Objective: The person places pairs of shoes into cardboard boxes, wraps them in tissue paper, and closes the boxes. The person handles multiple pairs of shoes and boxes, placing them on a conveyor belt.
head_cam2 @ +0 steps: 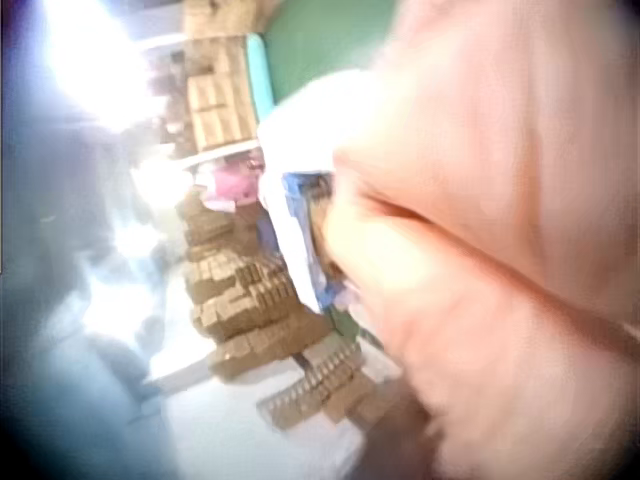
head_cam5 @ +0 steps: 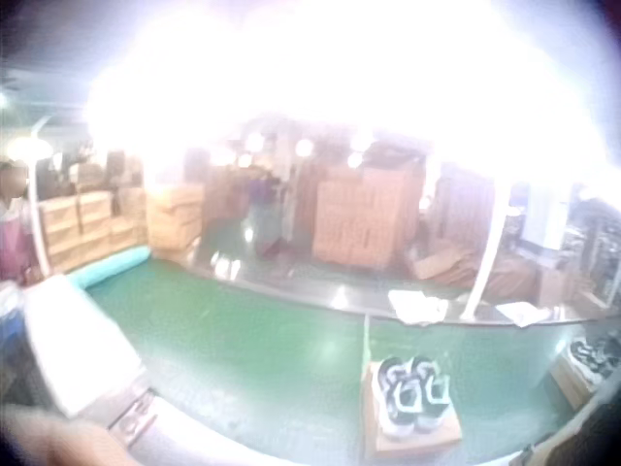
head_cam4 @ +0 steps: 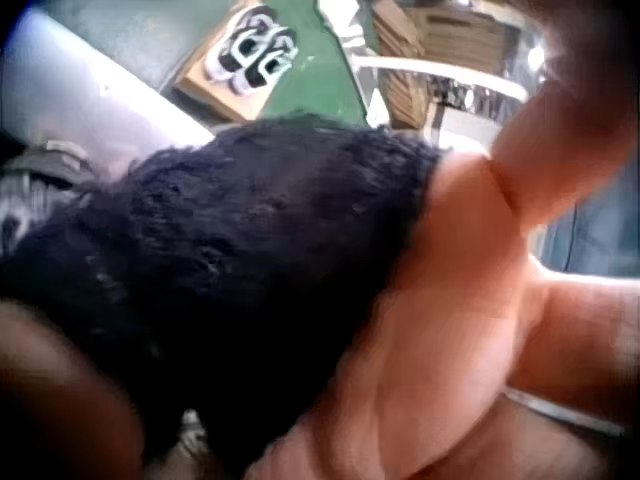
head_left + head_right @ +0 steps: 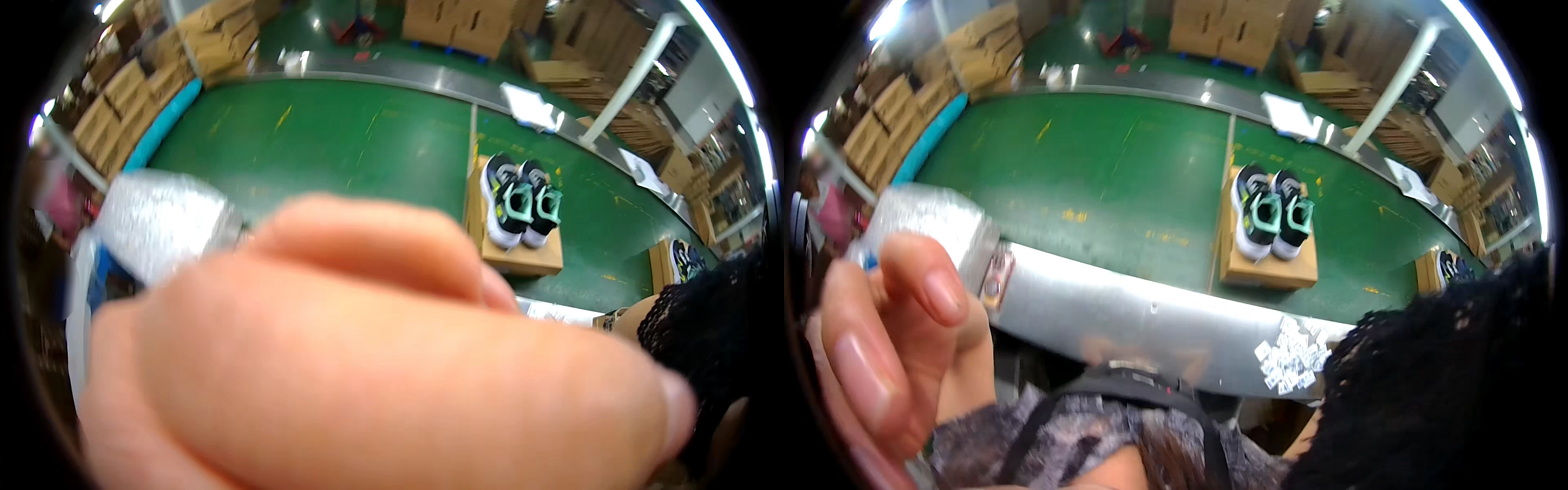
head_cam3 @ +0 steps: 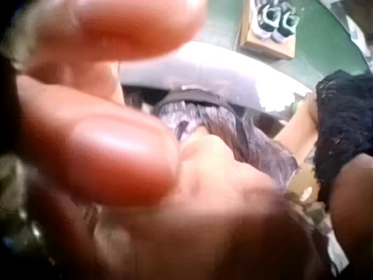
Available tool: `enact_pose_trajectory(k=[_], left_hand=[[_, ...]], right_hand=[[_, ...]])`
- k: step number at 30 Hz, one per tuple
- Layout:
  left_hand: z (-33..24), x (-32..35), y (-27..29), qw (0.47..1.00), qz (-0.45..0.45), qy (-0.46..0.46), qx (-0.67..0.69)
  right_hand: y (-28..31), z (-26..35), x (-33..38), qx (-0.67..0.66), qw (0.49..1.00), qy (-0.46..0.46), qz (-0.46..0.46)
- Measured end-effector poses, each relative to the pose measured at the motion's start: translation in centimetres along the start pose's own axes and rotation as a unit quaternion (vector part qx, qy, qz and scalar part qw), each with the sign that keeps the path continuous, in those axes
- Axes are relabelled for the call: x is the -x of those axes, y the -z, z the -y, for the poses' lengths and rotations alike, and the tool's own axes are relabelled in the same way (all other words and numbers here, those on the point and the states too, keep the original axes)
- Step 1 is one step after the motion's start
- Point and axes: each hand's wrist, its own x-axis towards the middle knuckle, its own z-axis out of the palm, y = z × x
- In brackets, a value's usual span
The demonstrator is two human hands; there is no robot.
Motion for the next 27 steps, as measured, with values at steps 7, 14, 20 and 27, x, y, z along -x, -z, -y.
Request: enact_pose_trajectory(k=[7, 14, 20, 27], left_hand=[[-1.2, -1.1, 2.7, 0.999, 0.006, -0.006, 0.045], [-0.9, -0.5, 3.5, 0.998, -0.023, 0.021, 0.054], [-1.8, 0.6, 3.7, 0.996, -0.059, 0.027, 0.069], [-0.8, 0.1, 3.4, 0.993, -0.074, 0.044, 0.083]], right_hand=[[2.4, -0.3, -1.3, 0.041, 0.998, -0.03, 0.023], [2.9, -0.2, -1.7, 0.054, 0.998, -0.035, 0.029], [3.0, 0.0, -1.4, 0.051, 0.998, -0.03, 0.038], [3.0, 0.2, -1.4, 0.052, 0.998, -0.026, 0.034]])
